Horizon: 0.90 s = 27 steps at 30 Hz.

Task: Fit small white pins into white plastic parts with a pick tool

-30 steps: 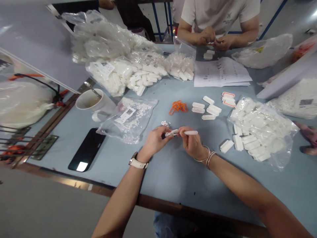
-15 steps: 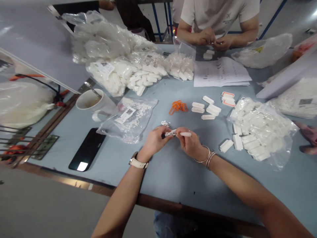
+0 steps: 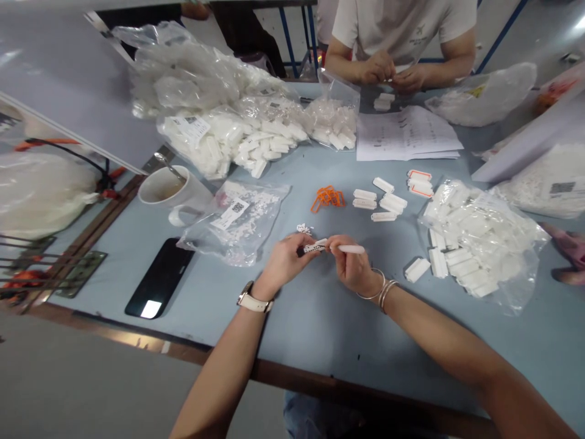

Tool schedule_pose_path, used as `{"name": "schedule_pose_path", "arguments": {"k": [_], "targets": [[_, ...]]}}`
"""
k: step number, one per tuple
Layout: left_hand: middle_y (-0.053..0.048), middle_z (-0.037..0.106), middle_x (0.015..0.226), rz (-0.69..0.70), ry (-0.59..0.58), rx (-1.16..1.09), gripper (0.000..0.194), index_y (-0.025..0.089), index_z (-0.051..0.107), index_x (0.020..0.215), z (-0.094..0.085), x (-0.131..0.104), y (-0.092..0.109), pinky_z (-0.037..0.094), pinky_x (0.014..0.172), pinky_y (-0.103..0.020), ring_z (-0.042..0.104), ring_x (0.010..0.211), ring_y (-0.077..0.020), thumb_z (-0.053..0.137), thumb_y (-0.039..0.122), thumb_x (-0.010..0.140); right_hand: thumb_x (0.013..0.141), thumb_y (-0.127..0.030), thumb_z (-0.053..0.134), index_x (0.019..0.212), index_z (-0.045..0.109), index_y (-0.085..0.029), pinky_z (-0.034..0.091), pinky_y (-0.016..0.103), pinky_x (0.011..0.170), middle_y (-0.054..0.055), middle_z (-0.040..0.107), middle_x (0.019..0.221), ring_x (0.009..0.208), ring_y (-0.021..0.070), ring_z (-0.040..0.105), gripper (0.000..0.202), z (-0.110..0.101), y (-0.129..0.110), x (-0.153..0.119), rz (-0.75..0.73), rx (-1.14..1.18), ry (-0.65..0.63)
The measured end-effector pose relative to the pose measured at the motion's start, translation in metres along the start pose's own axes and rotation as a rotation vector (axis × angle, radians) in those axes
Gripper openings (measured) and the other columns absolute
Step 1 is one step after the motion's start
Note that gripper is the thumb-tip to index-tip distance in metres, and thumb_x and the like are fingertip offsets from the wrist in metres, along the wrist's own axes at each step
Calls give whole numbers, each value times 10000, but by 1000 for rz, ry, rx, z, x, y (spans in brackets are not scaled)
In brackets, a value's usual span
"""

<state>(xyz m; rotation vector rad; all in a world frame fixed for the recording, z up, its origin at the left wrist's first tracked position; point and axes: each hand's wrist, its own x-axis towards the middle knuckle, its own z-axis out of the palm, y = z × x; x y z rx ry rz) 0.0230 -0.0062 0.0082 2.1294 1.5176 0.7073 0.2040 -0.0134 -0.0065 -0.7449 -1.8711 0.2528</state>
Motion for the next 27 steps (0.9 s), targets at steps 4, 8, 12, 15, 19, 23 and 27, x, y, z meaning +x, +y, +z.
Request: {"name": "schedule_pose_path", "arguments": {"k": [4,8,12,15,19,23,27], "targets": [[-29,692,778,6,1,-4,203,177,619,845,0,0,0,457,600,-254,586,634,-137,626,378,816,941,-120,341,991,439,-219,567,329,677,51,610,804,782,177,633,148,1,-1,2,-16,-1,27],[-30,696,785,-7,-16,-1,208,183,626,852,-1,0,1,454,597,-255,589,642,-140,617,388,822,941,-127,333,982,450,-201,558,333,702,77,627,821,814,187,641,145,2,0,0,5,-1,-22],[-32,704,806,-10,-14,1,224,185,630,854,-1,0,2,457,600,-255,588,637,-137,609,407,824,939,-124,332,983,453,-204,560,341,710,75,625,826,820,186,640,152,2,0,0,12,7,-32],[-26,701,795,-9,-8,1,220,186,630,858,-1,0,2,460,604,-255,589,637,-138,613,403,822,942,-121,335,986,451,-206,564,335,705,65,615,815,812,180,633,150,1,-1,2,4,4,-6],[-24,698,784,-9,1,10,207,183,626,851,-1,0,2,457,598,-251,585,624,-135,629,387,813,960,-145,320,955,448,-202,551,314,685,68,619,811,794,171,625,140,1,-1,3,1,-21,-28],[-25,699,788,-5,2,10,192,181,621,846,-1,0,2,454,592,-250,580,609,-131,630,370,811,978,-178,298,961,458,-195,541,316,680,78,640,833,776,170,632,162,1,-1,2,12,-86,-81],[-23,694,776,1,0,10,165,177,617,834,-1,0,2,453,591,-249,582,614,-133,629,339,808,977,-191,318,1006,469,-183,542,329,662,108,659,860,773,194,642,155,1,-1,2,4,-143,-108]]}}
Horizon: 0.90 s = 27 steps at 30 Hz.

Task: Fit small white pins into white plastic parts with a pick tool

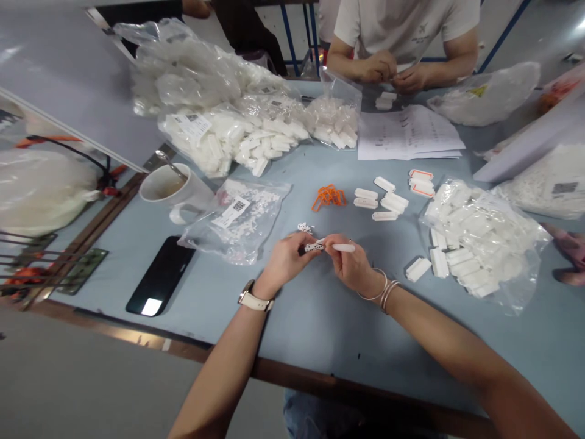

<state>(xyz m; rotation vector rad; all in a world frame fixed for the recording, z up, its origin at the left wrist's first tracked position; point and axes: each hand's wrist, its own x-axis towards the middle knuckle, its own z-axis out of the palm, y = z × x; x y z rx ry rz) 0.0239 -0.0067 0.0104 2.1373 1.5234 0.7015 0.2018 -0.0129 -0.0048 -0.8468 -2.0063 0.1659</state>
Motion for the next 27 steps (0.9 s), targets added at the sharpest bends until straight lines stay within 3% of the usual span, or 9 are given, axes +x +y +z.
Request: {"name": "schedule_pose_path", "arguments": {"k": [9,17,27], "targets": [[-25,695,766,-11,-6,-1,157,172,625,818,-1,1,2,458,609,-247,592,644,-139,621,329,806,982,-204,309,970,488,-196,554,322,659,87,645,844,754,178,636,180,-1,-4,2,32,18,-113],[-26,705,795,-14,4,-32,199,179,633,864,2,0,-3,464,600,-247,600,630,-135,641,368,804,964,-147,317,1003,461,-201,569,318,673,76,622,847,804,170,630,158,-1,0,-1,-20,128,96],[-30,705,788,10,12,-17,205,173,634,858,1,0,-3,465,595,-245,596,620,-130,629,375,819,973,-166,312,986,457,-180,549,308,681,78,624,832,780,161,616,147,0,1,1,-25,145,64]]}}
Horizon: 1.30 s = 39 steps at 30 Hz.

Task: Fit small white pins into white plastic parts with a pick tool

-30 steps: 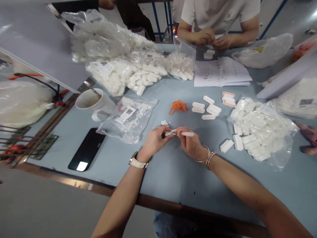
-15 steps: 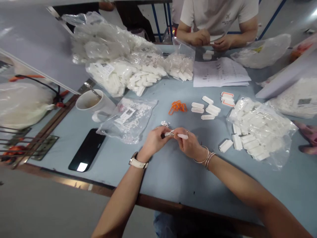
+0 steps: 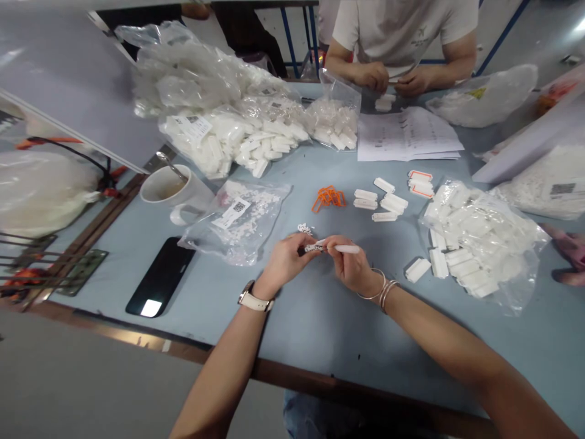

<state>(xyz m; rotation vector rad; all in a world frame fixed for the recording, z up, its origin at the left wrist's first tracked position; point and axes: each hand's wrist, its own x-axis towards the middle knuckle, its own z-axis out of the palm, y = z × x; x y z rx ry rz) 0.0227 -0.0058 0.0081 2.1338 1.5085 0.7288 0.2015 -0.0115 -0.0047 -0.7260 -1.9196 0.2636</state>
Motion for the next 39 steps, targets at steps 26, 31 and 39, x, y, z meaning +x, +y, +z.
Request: {"name": "schedule_pose_path", "arguments": {"k": [26,31,39], "targets": [[-30,703,784,-7,16,-15,207,173,637,841,1,0,0,473,606,-244,599,630,-134,614,376,812,989,-206,297,966,488,-162,540,316,686,107,648,865,793,182,633,198,1,-4,0,23,-86,-120],[-30,703,781,-17,2,-16,200,175,641,846,0,0,-1,475,602,-245,601,624,-134,633,370,805,979,-194,317,998,477,-185,550,321,719,109,645,890,854,182,638,162,1,0,-4,29,-48,-95],[-34,707,812,-27,-4,-20,204,180,644,873,1,-1,-3,481,618,-256,610,647,-140,641,372,803,966,-144,330,1009,453,-181,559,289,673,80,624,875,793,150,627,135,-2,-3,0,7,8,42]]}}
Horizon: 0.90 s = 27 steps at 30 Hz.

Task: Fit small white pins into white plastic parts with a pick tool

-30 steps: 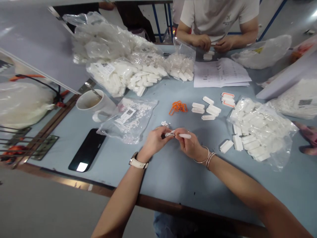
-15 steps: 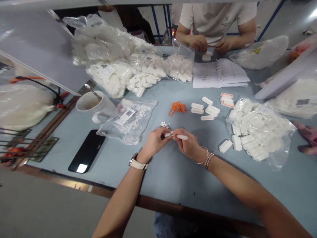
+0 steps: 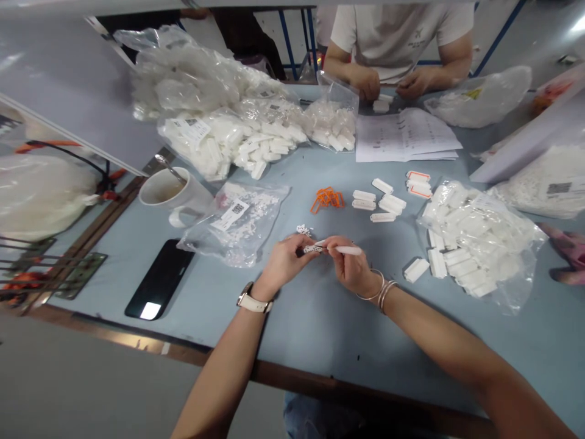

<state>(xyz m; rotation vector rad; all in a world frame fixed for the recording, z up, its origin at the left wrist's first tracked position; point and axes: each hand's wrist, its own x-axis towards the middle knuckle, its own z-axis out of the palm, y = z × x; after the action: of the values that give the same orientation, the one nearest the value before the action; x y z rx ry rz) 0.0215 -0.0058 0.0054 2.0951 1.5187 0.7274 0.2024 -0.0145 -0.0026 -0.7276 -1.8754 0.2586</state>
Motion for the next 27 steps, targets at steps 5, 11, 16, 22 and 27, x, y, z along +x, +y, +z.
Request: {"name": "schedule_pose_path", "arguments": {"k": [5,11,16,22,27], "targets": [[-35,703,805,-6,-11,-8,189,171,640,865,-2,0,2,481,626,-257,613,658,-143,650,348,799,962,-142,340,1020,458,-163,562,306,701,105,631,889,829,166,636,133,2,1,-1,-12,34,-30],[-39,702,802,-12,-16,2,174,168,641,858,-2,1,4,468,611,-254,602,645,-139,653,331,799,966,-162,340,1050,453,-199,571,318,715,94,639,912,845,167,638,146,3,3,-3,26,39,-76],[-38,702,799,-20,-25,14,194,175,644,865,-3,1,6,469,610,-257,595,632,-138,637,360,806,964,-163,344,1041,458,-187,570,328,684,105,651,902,824,181,648,140,3,5,-4,0,-2,-82],[-36,707,803,-5,-18,2,191,184,638,838,-3,1,7,478,629,-260,609,669,-148,605,371,818,975,-184,312,1052,462,-170,570,340,699,124,661,918,860,199,659,169,5,4,-5,12,-84,-150],[-24,705,794,-19,-14,8,158,188,636,822,-4,1,8,474,629,-248,608,677,-145,614,341,795,964,-182,327,1073,464,-217,566,335,683,78,652,891,784,191,652,179,2,-3,1,38,-78,-239]]}}
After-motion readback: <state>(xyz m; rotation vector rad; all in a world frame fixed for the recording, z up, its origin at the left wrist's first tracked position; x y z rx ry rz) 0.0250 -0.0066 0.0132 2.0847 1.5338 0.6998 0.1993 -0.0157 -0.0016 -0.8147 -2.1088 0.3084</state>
